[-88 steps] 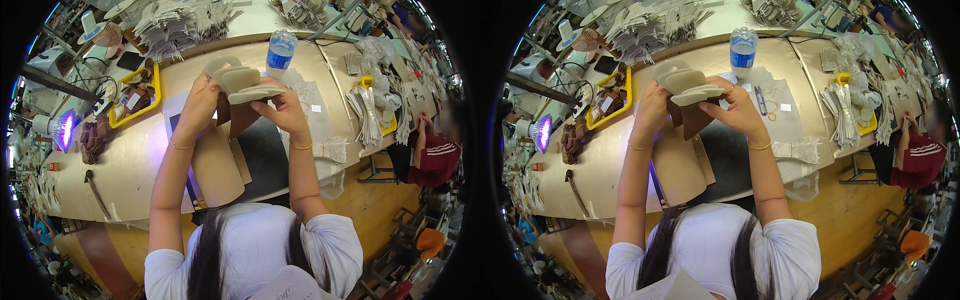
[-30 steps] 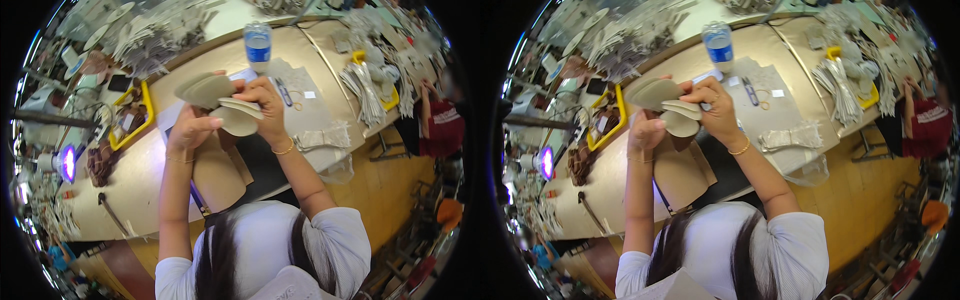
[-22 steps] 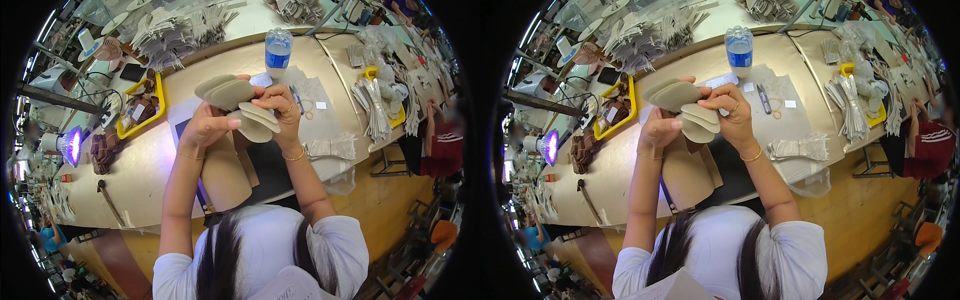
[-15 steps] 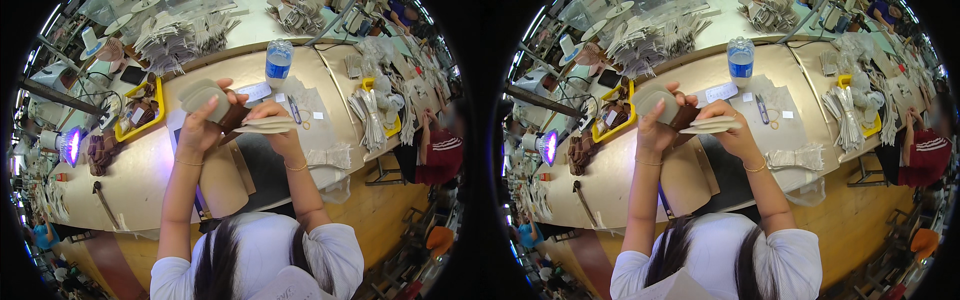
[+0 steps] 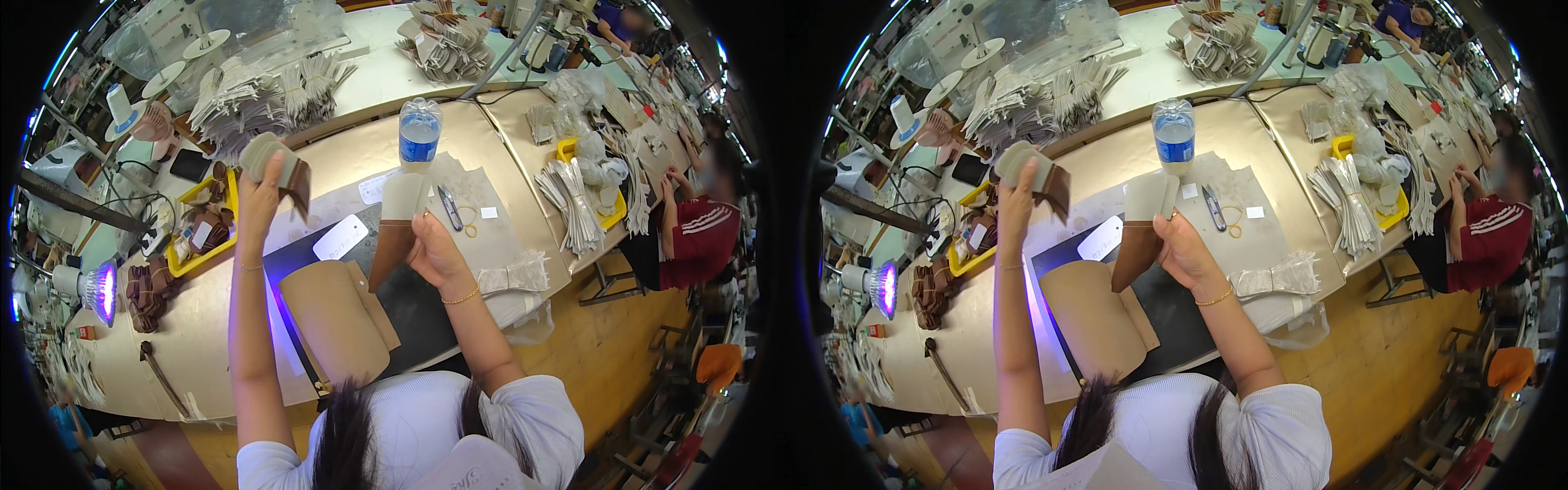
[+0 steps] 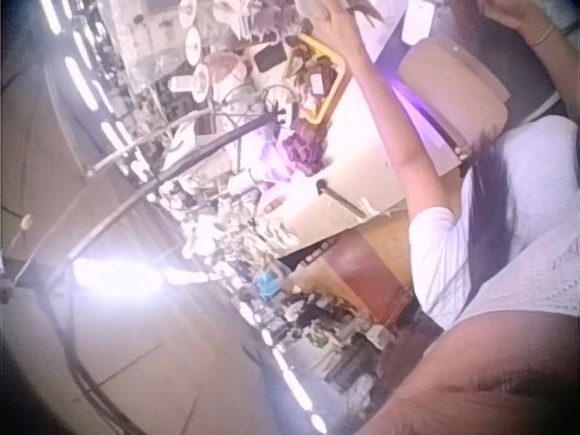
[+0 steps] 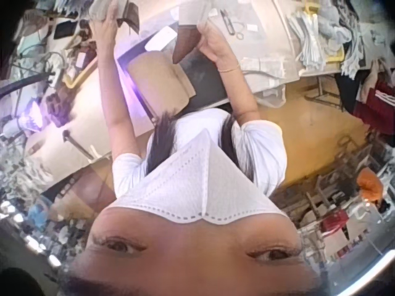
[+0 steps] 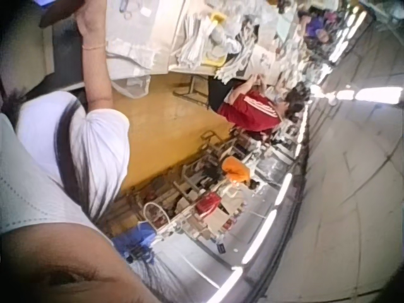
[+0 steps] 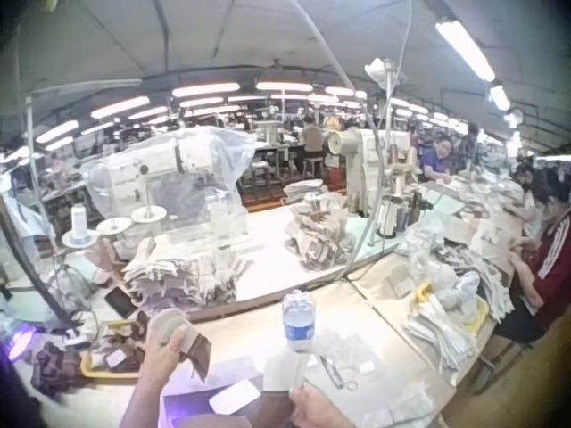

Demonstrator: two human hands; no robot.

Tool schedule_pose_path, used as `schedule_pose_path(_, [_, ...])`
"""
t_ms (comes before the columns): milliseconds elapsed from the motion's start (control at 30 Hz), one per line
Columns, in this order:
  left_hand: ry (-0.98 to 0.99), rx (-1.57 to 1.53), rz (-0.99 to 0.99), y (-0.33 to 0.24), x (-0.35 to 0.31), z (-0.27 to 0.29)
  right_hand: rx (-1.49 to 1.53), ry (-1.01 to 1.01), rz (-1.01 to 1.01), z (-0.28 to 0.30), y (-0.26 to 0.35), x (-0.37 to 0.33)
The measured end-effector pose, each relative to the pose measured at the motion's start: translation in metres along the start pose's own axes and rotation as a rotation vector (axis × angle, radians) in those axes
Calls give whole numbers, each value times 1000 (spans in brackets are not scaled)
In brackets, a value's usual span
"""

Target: The person assembles small textile components at a workstation. They fold and align fabric pieces, use a utility knife to cut a white plastic piece, and bundle white strips with a rubber band. The person places finished bundles on the table and continues handling additional fabric pieces.

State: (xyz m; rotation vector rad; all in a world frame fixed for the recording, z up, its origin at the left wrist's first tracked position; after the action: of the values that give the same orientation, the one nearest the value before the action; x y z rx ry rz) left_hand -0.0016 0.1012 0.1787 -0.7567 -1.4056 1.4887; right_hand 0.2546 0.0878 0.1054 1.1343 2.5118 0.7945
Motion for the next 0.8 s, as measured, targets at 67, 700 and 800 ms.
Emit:
schedule_pose_path(67, [68,-217,110,23,8,-10,-148,-72,13,11,-5,2])
schedule_pose_path(700, [-372,814,-147,135,-25,70,-1187,-2,275,-39,46,98])
schedule_pose_path(800, [-345,991,-35,104,-41,58,-1500,173,327,-67,36,149])
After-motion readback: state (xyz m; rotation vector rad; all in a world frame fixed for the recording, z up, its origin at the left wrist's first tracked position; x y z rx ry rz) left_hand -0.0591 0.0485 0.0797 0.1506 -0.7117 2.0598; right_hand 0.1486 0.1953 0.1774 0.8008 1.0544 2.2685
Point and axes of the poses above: each hand's wrist, its own x-axis towards the middle knuckle, its own z-axis out of the back of the hand, y = z × x, the point moved 8 cm from there along x, towards the middle knuckle, and after that the axes turned 1 degree about x, right-handed, at the moved point
